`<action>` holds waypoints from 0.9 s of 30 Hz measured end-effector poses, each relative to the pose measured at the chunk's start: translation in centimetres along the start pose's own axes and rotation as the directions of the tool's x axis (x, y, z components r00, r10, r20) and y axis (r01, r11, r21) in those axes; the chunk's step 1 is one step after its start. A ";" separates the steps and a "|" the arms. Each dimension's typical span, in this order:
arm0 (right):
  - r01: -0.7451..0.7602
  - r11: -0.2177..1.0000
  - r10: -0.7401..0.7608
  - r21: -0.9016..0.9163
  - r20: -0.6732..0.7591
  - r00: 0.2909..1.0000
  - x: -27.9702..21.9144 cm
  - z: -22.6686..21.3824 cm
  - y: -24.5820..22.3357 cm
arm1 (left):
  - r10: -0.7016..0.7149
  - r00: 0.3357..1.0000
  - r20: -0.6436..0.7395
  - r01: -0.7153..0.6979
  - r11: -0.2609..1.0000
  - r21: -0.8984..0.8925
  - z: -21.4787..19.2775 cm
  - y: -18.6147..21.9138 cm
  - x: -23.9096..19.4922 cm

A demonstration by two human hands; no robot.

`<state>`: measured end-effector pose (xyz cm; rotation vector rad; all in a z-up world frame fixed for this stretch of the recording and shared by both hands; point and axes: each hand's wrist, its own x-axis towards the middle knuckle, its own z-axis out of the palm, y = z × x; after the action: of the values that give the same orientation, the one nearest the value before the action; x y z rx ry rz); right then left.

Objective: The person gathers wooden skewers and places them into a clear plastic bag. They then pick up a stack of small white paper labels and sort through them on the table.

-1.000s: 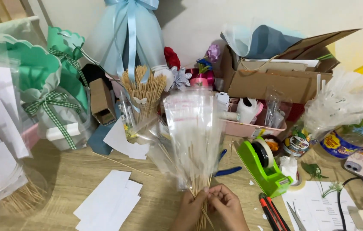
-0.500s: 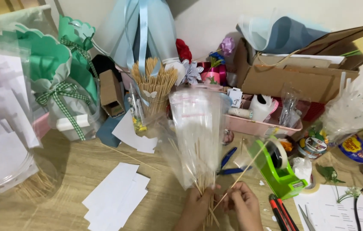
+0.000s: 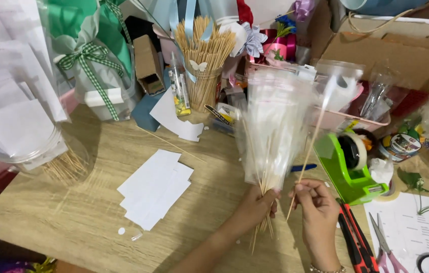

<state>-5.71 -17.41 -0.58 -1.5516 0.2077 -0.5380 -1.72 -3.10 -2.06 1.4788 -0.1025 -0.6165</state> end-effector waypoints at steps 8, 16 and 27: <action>-0.051 0.978 0.058 -0.203 0.026 0.998 -0.6 0.9 -0.8 | 0.269 0.962 0.053 -0.266 0.962 -0.059 0.5 -0.4 -0.3; 0.074 0.971 -0.070 -0.227 0.027 0.997 -0.9 0.7 0.0 | 0.130 0.991 0.023 -0.127 0.986 -0.108 0.5 -1.6 0.9; 0.023 0.964 0.041 -0.264 0.232 0.972 -1.6 1.4 -0.5 | 0.232 0.973 0.023 -0.229 0.969 -0.093 0.1 -1.3 0.8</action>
<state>-6.58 -15.44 -0.39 -1.8596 0.1069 -0.3225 -1.52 -3.54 -3.47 1.3466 -0.2656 -0.4512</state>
